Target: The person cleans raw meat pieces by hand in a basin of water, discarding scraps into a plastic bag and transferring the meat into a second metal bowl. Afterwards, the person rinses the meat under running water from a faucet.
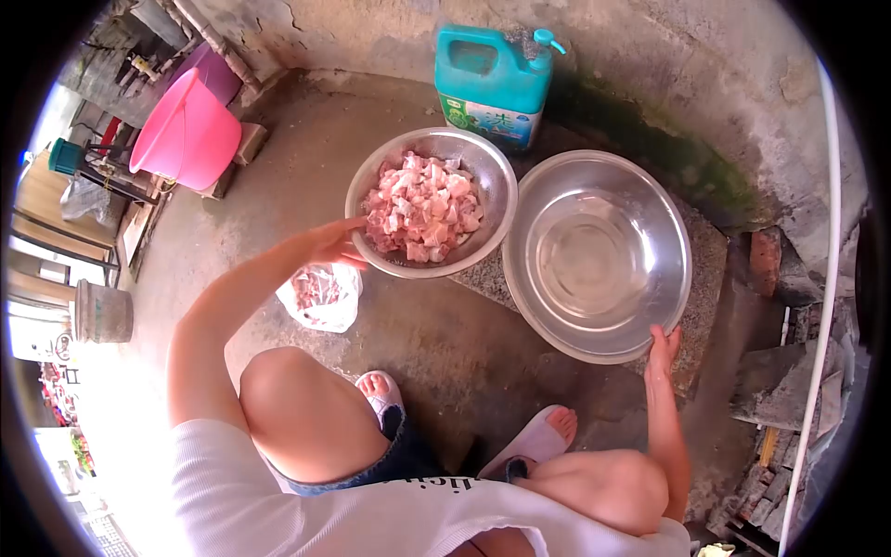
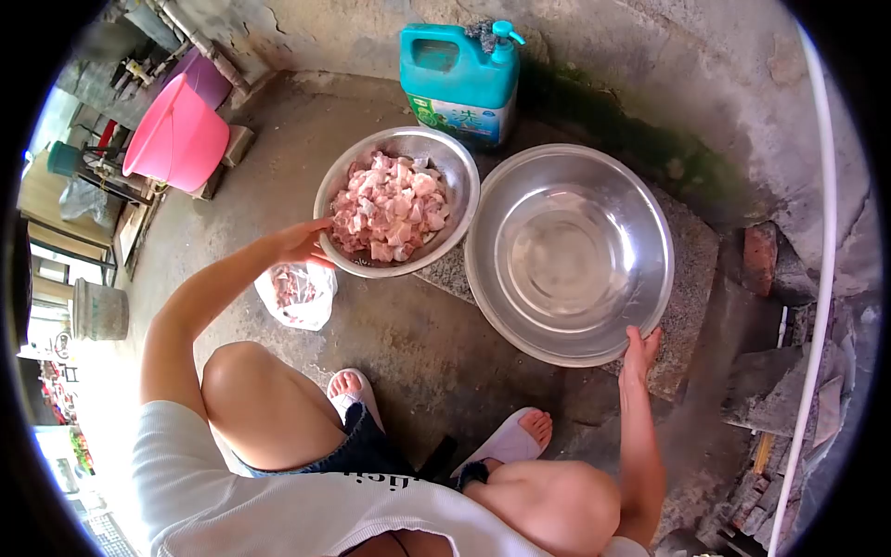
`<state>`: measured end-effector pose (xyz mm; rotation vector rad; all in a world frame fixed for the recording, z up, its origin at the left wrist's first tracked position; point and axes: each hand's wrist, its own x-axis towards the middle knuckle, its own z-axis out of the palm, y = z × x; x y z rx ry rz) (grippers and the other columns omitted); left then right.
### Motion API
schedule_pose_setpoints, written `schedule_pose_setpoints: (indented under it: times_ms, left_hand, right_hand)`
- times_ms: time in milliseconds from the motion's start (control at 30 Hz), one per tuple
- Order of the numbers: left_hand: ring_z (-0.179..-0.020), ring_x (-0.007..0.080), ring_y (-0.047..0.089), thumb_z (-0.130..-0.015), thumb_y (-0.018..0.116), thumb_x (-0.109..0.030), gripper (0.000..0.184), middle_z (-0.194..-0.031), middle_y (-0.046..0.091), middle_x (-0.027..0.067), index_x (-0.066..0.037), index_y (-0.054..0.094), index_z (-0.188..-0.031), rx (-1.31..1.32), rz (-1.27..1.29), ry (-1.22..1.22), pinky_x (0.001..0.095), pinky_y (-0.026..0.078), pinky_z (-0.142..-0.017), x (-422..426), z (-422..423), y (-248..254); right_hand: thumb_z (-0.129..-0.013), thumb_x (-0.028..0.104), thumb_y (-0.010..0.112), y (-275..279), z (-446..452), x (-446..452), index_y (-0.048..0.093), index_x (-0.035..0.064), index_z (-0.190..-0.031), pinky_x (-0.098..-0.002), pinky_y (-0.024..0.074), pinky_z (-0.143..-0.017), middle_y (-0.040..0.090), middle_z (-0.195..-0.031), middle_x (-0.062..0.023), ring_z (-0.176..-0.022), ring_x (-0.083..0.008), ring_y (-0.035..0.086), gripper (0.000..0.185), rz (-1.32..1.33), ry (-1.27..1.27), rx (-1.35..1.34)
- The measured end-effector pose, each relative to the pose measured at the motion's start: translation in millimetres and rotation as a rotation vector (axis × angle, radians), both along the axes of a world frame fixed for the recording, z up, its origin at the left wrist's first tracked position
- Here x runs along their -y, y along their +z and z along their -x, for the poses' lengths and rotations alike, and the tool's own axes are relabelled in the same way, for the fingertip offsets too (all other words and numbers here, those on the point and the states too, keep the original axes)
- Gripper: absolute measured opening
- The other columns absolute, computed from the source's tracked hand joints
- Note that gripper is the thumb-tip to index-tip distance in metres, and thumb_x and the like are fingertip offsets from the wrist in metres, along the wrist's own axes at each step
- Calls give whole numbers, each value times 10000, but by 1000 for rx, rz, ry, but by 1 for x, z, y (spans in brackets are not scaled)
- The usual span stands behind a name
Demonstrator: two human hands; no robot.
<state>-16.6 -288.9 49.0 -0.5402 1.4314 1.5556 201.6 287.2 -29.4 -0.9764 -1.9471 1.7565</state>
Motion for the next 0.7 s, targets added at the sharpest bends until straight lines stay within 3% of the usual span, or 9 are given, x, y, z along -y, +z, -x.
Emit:
schedule_pose_setpoints:
  times_ms: [67,167,267,367,400,500,567,667,700]
  left_hand:
    - [-928,299,555,-801,526,-177,398,-1057,521,151,-2,396,-1133,29,-47,91,449,469,-834,-6,-1,-8]
    - [-856,296,583,-777,499,-96,329,-974,535,169,34,395,-1060,-42,39,194,415,505,-792,-10,0,-12]
    - [-720,275,600,-721,467,-27,280,-864,535,153,45,409,-986,-39,73,340,390,546,-698,-17,-4,15]
    - [-564,208,563,-708,458,-48,145,-738,523,90,-8,448,-847,-139,100,457,312,558,-534,-19,-26,18]
    - [-531,204,536,-699,455,-43,103,-721,509,83,-18,456,-799,-192,108,420,309,529,-456,-17,-34,24]
    - [-602,167,531,-702,480,-59,103,-711,508,64,-30,498,-799,-267,143,491,293,484,-538,-27,-60,60]
    - [-620,152,525,-705,489,-64,75,-704,513,54,-40,518,-770,-330,145,471,277,468,-578,-29,-61,84]
    - [-622,126,505,-710,512,-79,32,-666,511,16,-73,542,-701,-463,82,365,256,444,-609,-36,-56,108]
    - [-620,119,506,-717,511,-87,35,-677,512,13,-75,540,-701,-483,49,273,259,446,-618,-55,-53,129]
  right_hand:
    - [-795,130,562,10,-1,5,399,31,-1131,-274,436,-667,532,-967,-68,-809,-163,527,386,-50,40,114]
    - [-823,167,547,19,-3,-14,360,31,-1203,-283,446,-671,516,-1044,-105,-836,-171,528,444,-627,232,270]
    - [-838,173,534,80,7,8,329,32,-1247,-289,455,-698,472,-1139,-133,-875,-182,528,479,-1045,208,53]
    - [-831,144,540,123,30,47,341,28,-1240,-294,459,-721,429,-1208,-131,-903,-187,530,469,-676,369,-19]
    - [-826,140,548,134,39,60,359,25,-1228,-286,458,-742,435,-1209,-122,-929,-184,529,458,-676,470,22]
    - [-847,198,524,130,68,88,388,37,-1213,-289,461,-744,482,-1154,-105,-933,-178,529,422,-447,852,35]
    - [-859,279,502,143,88,122,421,48,-1187,-300,460,-755,528,-1085,-93,-934,-178,531,409,27,946,56]
    - [-859,336,488,177,115,173,454,59,-1143,-308,456,-757,551,-1031,-80,-924,-171,534,398,654,875,75]
    - [-837,290,534,178,123,175,485,57,-1089,-287,449,-759,549,-1010,-64,-901,-149,534,347,718,850,49]
